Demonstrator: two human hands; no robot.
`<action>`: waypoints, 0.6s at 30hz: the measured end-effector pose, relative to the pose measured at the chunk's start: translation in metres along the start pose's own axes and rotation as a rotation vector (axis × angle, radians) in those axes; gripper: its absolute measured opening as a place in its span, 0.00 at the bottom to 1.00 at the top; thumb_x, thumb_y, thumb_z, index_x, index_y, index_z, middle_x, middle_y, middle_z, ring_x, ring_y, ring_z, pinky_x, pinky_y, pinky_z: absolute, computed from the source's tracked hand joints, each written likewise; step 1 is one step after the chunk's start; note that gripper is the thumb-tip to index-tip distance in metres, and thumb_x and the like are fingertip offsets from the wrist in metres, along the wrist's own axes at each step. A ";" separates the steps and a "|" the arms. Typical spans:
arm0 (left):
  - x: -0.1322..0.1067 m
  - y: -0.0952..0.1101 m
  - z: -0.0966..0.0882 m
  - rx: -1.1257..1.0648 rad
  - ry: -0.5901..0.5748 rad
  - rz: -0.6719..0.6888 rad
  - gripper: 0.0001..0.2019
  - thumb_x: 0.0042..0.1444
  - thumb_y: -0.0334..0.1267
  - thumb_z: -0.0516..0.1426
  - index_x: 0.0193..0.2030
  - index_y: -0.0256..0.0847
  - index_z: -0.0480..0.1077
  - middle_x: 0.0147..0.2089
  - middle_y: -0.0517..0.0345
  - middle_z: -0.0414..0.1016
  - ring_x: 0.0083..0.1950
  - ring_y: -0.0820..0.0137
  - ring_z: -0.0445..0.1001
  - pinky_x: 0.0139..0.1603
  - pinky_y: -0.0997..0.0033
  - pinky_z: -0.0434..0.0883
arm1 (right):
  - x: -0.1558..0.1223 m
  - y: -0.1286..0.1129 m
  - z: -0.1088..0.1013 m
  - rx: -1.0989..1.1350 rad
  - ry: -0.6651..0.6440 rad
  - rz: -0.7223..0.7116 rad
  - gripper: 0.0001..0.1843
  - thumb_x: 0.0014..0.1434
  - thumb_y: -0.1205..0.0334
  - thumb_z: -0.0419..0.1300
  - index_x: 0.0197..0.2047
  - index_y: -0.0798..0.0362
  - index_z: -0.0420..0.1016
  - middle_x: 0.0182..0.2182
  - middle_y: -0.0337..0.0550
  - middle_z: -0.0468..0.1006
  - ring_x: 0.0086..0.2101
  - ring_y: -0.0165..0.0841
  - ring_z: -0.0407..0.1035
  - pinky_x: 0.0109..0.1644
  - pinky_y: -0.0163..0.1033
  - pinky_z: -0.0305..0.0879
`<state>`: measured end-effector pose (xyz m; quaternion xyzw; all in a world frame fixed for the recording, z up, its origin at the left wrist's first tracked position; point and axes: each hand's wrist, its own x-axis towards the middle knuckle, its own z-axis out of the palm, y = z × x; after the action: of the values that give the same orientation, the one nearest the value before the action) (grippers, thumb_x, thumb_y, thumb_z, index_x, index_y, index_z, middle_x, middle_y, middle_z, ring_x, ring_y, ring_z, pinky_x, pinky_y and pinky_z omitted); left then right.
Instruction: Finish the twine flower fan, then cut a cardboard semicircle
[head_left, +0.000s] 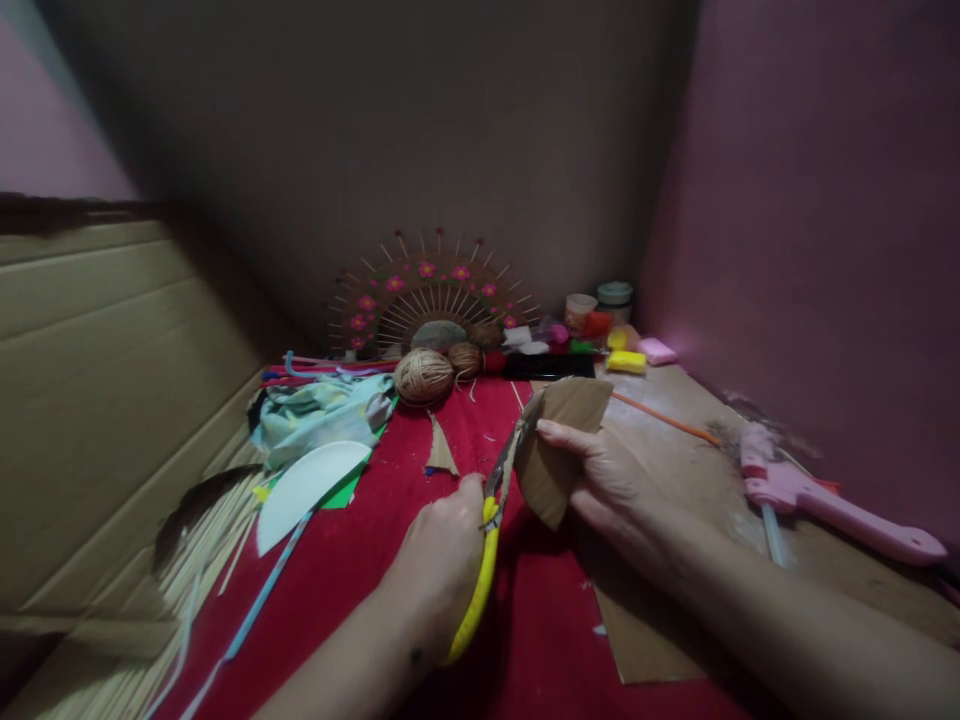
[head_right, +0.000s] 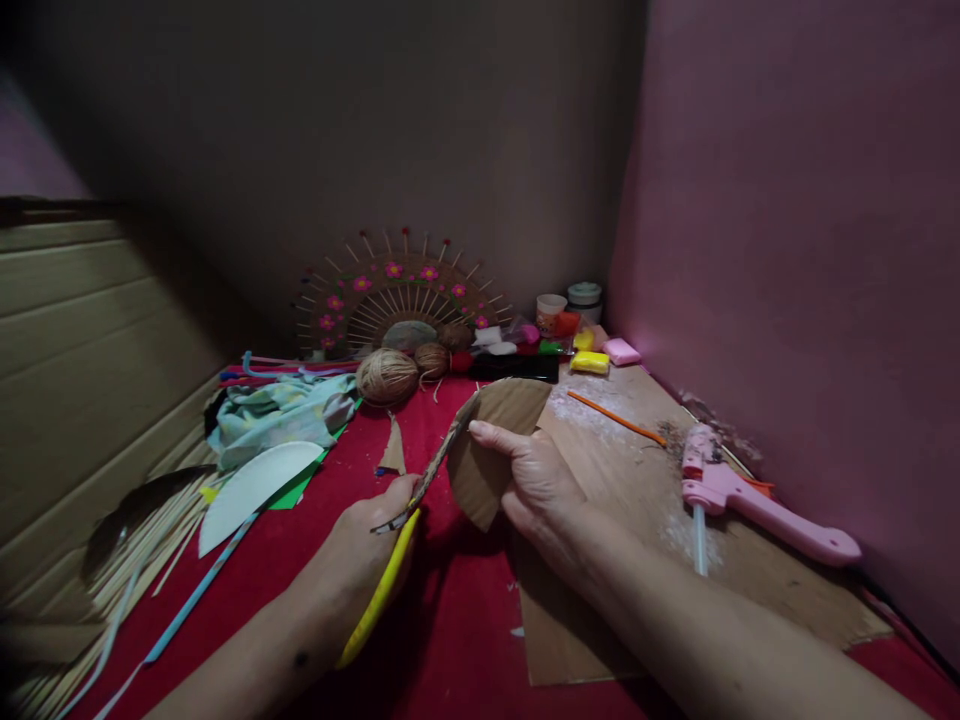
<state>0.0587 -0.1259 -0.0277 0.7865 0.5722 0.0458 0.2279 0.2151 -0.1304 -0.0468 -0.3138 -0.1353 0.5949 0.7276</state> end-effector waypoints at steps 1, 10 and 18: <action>0.000 0.001 -0.002 0.026 -0.010 0.008 0.12 0.59 0.36 0.42 0.39 0.40 0.66 0.29 0.54 0.72 0.32 0.66 0.71 0.31 0.72 0.62 | 0.000 0.000 0.000 0.000 -0.003 0.002 0.16 0.39 0.71 0.68 0.35 0.56 0.76 0.27 0.41 0.79 0.27 0.34 0.72 0.37 0.43 0.70; 0.000 -0.003 -0.001 -0.001 0.069 0.192 0.21 0.57 0.34 0.44 0.58 0.36 0.55 0.47 0.40 0.73 0.46 0.58 0.73 0.41 0.66 0.65 | -0.003 0.001 0.001 -0.026 -0.046 0.025 0.19 0.39 0.71 0.67 0.38 0.55 0.76 0.28 0.41 0.79 0.28 0.34 0.72 0.38 0.42 0.69; 0.002 -0.007 0.007 -0.054 0.109 0.184 0.26 0.57 0.33 0.45 0.63 0.35 0.48 0.51 0.40 0.70 0.50 0.59 0.71 0.46 0.65 0.66 | -0.003 0.007 -0.002 -0.020 -0.089 0.019 0.18 0.41 0.71 0.66 0.39 0.53 0.76 0.29 0.40 0.79 0.29 0.35 0.72 0.37 0.42 0.69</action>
<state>0.0551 -0.1241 -0.0370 0.8255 0.5078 0.1247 0.2122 0.2105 -0.1328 -0.0521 -0.2957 -0.1704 0.6136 0.7121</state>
